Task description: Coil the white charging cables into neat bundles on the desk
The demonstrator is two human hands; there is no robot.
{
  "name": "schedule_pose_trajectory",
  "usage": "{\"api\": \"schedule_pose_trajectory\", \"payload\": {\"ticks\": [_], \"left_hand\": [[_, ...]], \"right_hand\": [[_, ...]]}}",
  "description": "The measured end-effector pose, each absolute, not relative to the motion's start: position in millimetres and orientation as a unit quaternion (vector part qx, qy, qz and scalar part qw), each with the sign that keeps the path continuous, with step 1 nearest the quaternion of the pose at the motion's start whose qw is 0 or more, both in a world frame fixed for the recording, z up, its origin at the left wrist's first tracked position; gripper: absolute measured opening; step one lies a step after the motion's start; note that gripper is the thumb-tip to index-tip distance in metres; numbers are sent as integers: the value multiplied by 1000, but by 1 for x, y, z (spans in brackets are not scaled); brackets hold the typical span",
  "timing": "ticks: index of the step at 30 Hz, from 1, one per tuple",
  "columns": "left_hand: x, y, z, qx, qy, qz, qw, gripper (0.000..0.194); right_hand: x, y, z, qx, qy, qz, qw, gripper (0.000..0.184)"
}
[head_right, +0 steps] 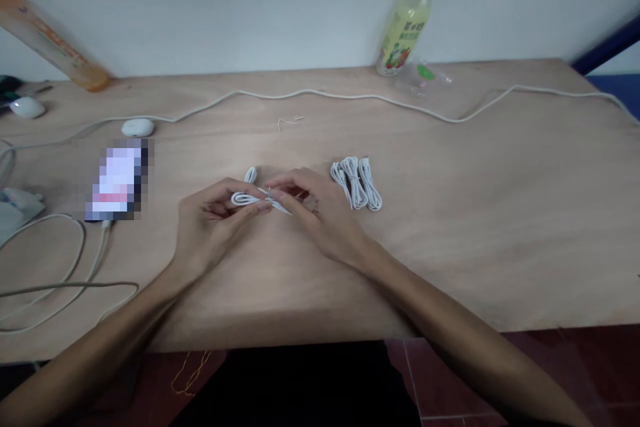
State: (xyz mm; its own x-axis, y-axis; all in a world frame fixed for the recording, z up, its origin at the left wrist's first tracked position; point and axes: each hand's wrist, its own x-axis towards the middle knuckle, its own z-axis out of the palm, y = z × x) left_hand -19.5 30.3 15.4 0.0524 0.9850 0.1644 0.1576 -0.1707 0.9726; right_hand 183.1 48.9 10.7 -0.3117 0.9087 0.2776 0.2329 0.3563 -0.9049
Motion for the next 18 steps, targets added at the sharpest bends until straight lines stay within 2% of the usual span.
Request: {"api": "schedule_pose_trajectory", "payload": {"ticks": [4, 9, 18], "left_hand": [[-19, 31, 16, 582, 470, 480, 459, 21], [-19, 31, 14, 578, 462, 469, 482, 18], [-20, 34, 16, 531, 436, 453, 568, 22]], "right_hand": [[187, 52, 16, -403, -713, 406, 405, 14], [193, 56, 18, -399, -731, 397, 387, 13], [203, 60, 12, -367, -796, 294, 381, 17]]}}
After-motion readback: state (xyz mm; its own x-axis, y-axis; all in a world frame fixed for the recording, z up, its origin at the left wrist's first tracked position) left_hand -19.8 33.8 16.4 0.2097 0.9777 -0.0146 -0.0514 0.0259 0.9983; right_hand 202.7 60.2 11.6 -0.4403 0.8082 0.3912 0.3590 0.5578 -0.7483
